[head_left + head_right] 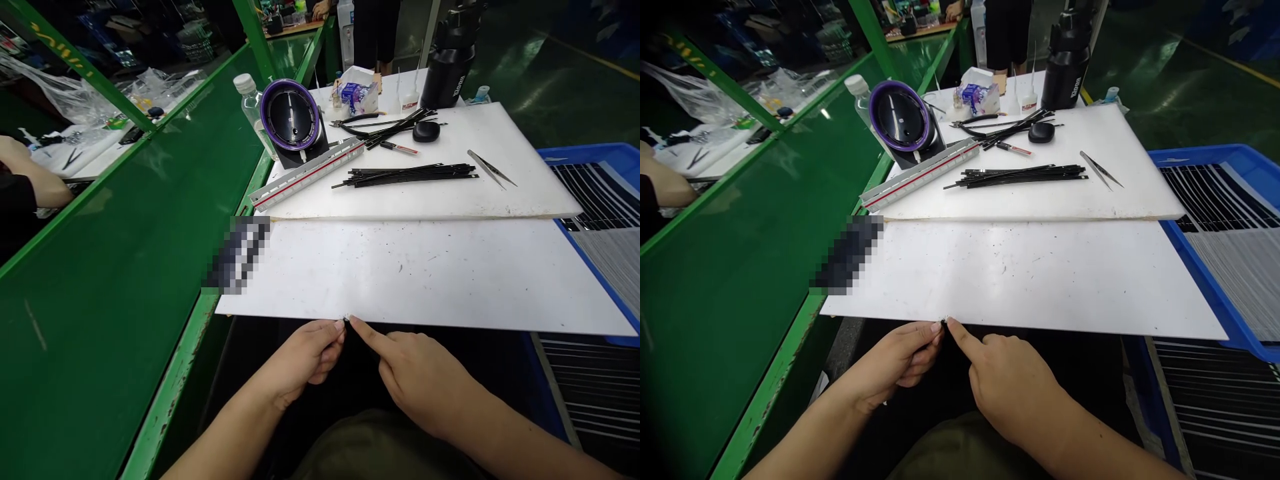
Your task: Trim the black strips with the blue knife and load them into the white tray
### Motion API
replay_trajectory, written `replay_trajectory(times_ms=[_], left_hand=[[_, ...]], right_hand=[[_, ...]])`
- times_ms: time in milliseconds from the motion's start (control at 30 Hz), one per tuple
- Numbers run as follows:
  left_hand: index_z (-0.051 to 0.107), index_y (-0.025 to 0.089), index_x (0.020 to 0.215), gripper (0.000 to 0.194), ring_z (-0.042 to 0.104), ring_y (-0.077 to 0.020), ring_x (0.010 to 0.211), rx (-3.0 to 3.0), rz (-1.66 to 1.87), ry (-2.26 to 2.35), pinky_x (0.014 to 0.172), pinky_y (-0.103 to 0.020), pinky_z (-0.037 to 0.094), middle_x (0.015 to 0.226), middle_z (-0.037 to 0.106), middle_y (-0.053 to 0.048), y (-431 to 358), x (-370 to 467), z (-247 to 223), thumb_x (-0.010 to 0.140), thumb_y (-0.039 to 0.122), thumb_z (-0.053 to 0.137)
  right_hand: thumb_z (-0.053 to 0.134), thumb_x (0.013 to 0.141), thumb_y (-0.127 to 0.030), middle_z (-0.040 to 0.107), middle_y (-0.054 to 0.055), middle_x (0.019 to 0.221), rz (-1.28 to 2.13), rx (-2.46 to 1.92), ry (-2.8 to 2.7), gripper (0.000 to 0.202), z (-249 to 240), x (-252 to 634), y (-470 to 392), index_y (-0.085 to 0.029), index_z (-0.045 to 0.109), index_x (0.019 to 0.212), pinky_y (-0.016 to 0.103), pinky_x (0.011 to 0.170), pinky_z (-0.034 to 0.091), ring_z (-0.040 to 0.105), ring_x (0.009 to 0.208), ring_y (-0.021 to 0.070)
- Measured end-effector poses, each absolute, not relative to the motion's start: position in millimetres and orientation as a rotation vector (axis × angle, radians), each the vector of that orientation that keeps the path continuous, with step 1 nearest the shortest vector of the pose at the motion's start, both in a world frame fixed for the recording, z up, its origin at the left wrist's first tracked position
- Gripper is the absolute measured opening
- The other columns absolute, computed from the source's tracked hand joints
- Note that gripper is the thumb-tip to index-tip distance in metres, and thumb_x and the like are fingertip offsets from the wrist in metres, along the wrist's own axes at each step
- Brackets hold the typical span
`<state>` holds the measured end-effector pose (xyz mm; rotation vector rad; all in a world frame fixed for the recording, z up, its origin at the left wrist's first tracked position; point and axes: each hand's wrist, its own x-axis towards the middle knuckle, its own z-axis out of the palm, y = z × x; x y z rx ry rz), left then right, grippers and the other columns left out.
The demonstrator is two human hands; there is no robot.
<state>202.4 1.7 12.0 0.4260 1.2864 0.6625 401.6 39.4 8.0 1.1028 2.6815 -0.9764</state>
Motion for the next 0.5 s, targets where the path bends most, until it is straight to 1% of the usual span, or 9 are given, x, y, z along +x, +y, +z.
replay_trajectory(times_ms=[67,133,333,400,500], left_hand=[[0.049,0.017,0.074,0.031,0.016,-0.0044,0.044,0.417,0.662,1.282,0.039,-0.018,0.008,0.053,0.032,0.008,0,202,12,0.088,0.044,0.054],[0.05,0.017,0.075,0.03,0.017,-0.0043,0.044,0.403,0.662,1.275,0.039,-0.018,0.009,0.053,0.033,0.008,-2,202,13,0.089,0.044,0.054],[0.06,0.016,0.086,0.025,0.028,-0.0051,0.046,0.412,0.704,1.243,0.042,-0.018,0.022,0.058,0.042,0.005,-14,204,23,0.088,0.041,0.058],[0.063,0.015,0.09,0.03,0.03,-0.0057,0.047,0.396,0.725,1.243,0.043,-0.018,0.023,0.059,0.043,0.004,-15,202,25,0.09,0.043,0.053],[0.064,0.012,0.088,0.035,0.034,-0.0072,0.05,0.39,0.754,1.249,0.045,-0.018,0.026,0.057,0.044,0.003,-14,199,25,0.091,0.044,0.05]], right_hand=[[0.037,0.09,-0.016,0.062,0.002,0.073,-0.866,1.109,2.692,0.068,5,401,36,-0.037,0.022,0.153,0.029,0.053,0.033,0.057,0.058,0.0195],[0.037,0.09,-0.016,0.061,0.002,0.072,-0.85,1.118,2.702,0.068,3,402,34,-0.036,0.021,0.153,0.028,0.051,0.032,0.056,0.055,0.0184],[0.033,0.09,-0.012,0.06,-0.001,0.073,-1.161,1.217,2.74,0.068,11,415,35,-0.033,0.021,0.154,0.027,0.057,0.04,0.055,0.059,0.0164],[0.033,0.09,-0.011,0.059,-0.001,0.072,-1.208,1.244,2.713,0.068,13,418,36,-0.034,0.021,0.154,0.028,0.057,0.04,0.055,0.06,0.0168],[0.032,0.091,-0.012,0.058,-0.002,0.071,-1.242,1.257,2.664,0.067,13,418,37,-0.035,0.021,0.153,0.028,0.057,0.04,0.055,0.06,0.0173]])
